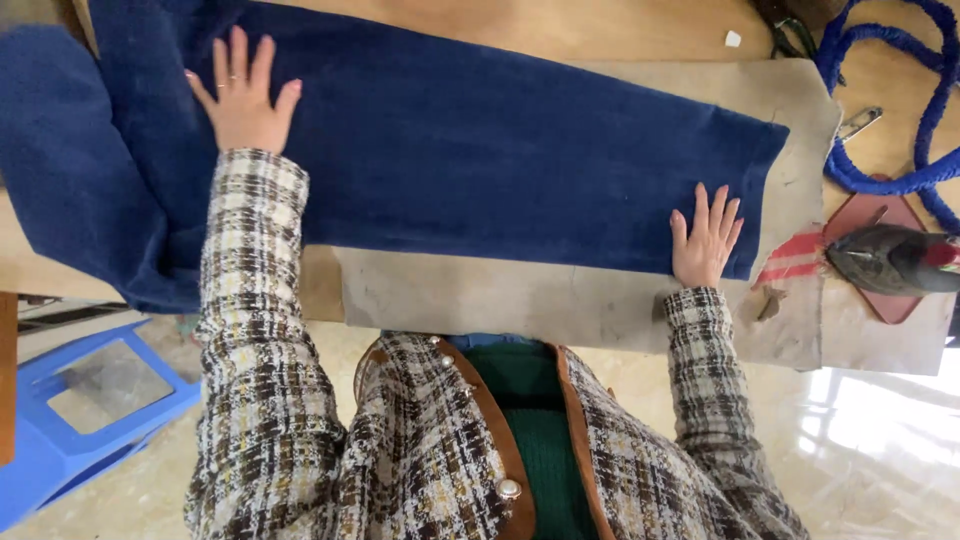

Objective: The person folds a large piece of dark blue fabric on a wooden table. They repeatedly smooth the fabric with their hands, fold it in half lengthwise, and then fold it again to create a compact rectangular shape.

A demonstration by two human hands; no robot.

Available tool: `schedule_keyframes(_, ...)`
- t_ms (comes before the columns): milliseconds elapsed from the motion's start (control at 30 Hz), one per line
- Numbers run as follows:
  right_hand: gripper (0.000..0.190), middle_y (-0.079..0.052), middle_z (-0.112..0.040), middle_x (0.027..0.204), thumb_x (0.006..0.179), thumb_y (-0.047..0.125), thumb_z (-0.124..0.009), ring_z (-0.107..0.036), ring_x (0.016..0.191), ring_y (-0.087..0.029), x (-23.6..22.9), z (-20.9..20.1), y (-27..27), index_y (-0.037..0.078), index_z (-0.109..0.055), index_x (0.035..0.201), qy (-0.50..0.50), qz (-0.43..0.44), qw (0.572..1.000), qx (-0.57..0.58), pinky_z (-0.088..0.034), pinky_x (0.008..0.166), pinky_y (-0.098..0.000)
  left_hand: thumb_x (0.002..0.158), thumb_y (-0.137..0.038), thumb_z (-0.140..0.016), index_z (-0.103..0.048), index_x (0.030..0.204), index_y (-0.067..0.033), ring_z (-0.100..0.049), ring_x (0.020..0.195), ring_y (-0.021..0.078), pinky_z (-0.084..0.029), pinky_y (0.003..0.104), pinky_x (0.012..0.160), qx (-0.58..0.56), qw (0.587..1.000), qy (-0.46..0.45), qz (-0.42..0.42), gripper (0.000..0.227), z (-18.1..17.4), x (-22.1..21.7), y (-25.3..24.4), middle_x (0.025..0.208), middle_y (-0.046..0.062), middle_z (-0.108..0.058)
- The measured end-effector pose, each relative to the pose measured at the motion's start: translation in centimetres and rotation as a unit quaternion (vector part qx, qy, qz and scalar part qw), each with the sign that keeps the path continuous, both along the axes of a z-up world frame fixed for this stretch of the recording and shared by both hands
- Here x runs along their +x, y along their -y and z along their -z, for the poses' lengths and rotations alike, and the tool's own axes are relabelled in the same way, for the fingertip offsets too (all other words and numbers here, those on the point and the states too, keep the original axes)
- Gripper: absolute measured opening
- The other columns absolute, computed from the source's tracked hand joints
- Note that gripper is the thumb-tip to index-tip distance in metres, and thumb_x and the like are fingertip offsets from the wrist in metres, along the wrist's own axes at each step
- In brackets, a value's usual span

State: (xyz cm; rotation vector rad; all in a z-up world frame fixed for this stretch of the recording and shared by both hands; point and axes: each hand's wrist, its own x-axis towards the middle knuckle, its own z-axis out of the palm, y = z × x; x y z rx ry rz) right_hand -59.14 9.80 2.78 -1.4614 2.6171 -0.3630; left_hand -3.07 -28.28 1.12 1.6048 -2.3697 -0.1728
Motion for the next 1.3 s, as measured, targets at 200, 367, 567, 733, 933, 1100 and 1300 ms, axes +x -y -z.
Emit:
schedule_keyframes(200, 0.062, -0.018, -0.017, 0.171, 0.112, 0.049, -0.032, -0.009, 0.157, -0.041, 0.0, 0.2, -0.2, 0.018, -0.03, 0.165, 0.004, 0.007, 1.0, 0.016, -0.005, 0.125, -0.0585, 0.105, -0.045, -0.06, -0.06, 0.143, -0.0038, -0.039, 0.142, 0.0537, 0.003, 0.086, 0.102, -0.027, 0.983, 0.164, -0.081, 0.056, 4.8, 0.2, 7.6, 0.153, 0.028, -0.054)
schedule_keyframes(367, 0.062, -0.018, -0.017, 0.171, 0.113, 0.049, -0.032, -0.01, 0.157, -0.041, -0.5, 0.8, -0.2, 0.018, -0.029, 0.166, -0.011, 0.001, 1.0, 0.018, -0.007, 0.125, -0.0594, 0.098, -0.017, -0.082, -0.069, 0.124, -0.0099, -0.057, 0.104, 0.0446, -0.032, 0.064, 0.092, -0.176, 0.979, 0.021, 0.105, 0.03, -1.4, -8.1, 7.9, 0.113, 0.02, -0.067)
schedule_keyframes(567, 0.062, -0.017, -0.016, 0.172, 0.112, 0.05, -0.032, -0.01, 0.158, -0.039, -0.7, 0.6, -0.1, 0.018, -0.029, 0.166, -0.011, 0.007, 1.0, 0.029, -0.006, 0.125, -0.0577, 0.108, -0.027, -0.08, -0.077, 0.109, -0.0087, -0.063, 0.1, 0.0276, -0.044, 0.043, 0.095, -0.137, 0.954, 0.024, 0.265, 0.019, -0.4, -9.6, 7.3, 0.101, 0.008, -0.067)
schedule_keyframes(733, 0.063, -0.017, -0.015, 0.172, 0.112, 0.052, -0.031, -0.009, 0.158, -0.04, -0.8, 1.0, -0.3, 0.018, -0.029, 0.166, -0.007, 0.002, 1.0, 0.029, -0.006, 0.125, -0.0594, 0.094, -0.025, -0.091, -0.073, 0.105, -0.0121, -0.068, 0.092, 0.0179, -0.059, 0.031, 0.084, -0.227, 0.927, 0.067, 0.292, 0.025, -1.9, -6.1, 4.1, 0.099, 0.001, -0.064)
schedule_keyframes(933, 0.063, -0.017, -0.014, 0.172, 0.112, 0.049, -0.032, -0.009, 0.158, -0.04, -0.7, 0.7, -0.1, 0.017, -0.028, 0.166, -0.003, 0.009, 0.999, 0.036, -0.006, 0.125, -0.0593, 0.082, -0.017, -0.099, -0.072, 0.102, -0.016, -0.064, 0.085, 0.0158, -0.058, 0.031, 0.086, -0.271, 0.914, 0.049, 0.299, 0.034, -1.0, -5.6, 4.5, 0.098, -0.002, -0.061)
schedule_keyframes(1100, 0.064, -0.016, -0.014, 0.172, 0.112, 0.052, -0.03, -0.009, 0.158, -0.039, -1.0, 1.2, -0.3, 0.017, -0.029, 0.166, -0.007, 0.007, 0.999, 0.033, -0.006, 0.126, -0.0586, 0.093, -0.027, -0.096, -0.072, 0.101, -0.0131, -0.063, 0.091, 0.0232, -0.052, 0.037, 0.083, -0.252, 0.94, 0.044, 0.225, 0.028, 1.7, -5.4, 7.5, 0.1, 0.001, -0.063)
schedule_keyframes(1300, 0.064, -0.021, -0.014, 0.171, 0.111, 0.048, -0.038, -0.009, 0.157, -0.045, -1.5, 0.7, -0.4, 0.015, -0.028, 0.165, 0.029, -0.002, 0.998, 0.05, -0.007, 0.123, -0.0651, 0.102, 0.009, -0.089, -0.065, 0.13, 0.0078, -0.037, 0.142, 0.0483, -0.018, 0.078, 0.106, -0.135, 0.986, -0.036, 0.092, 0.037, -0.7, -8.2, 5.4, 0.147, 0.026, -0.043)
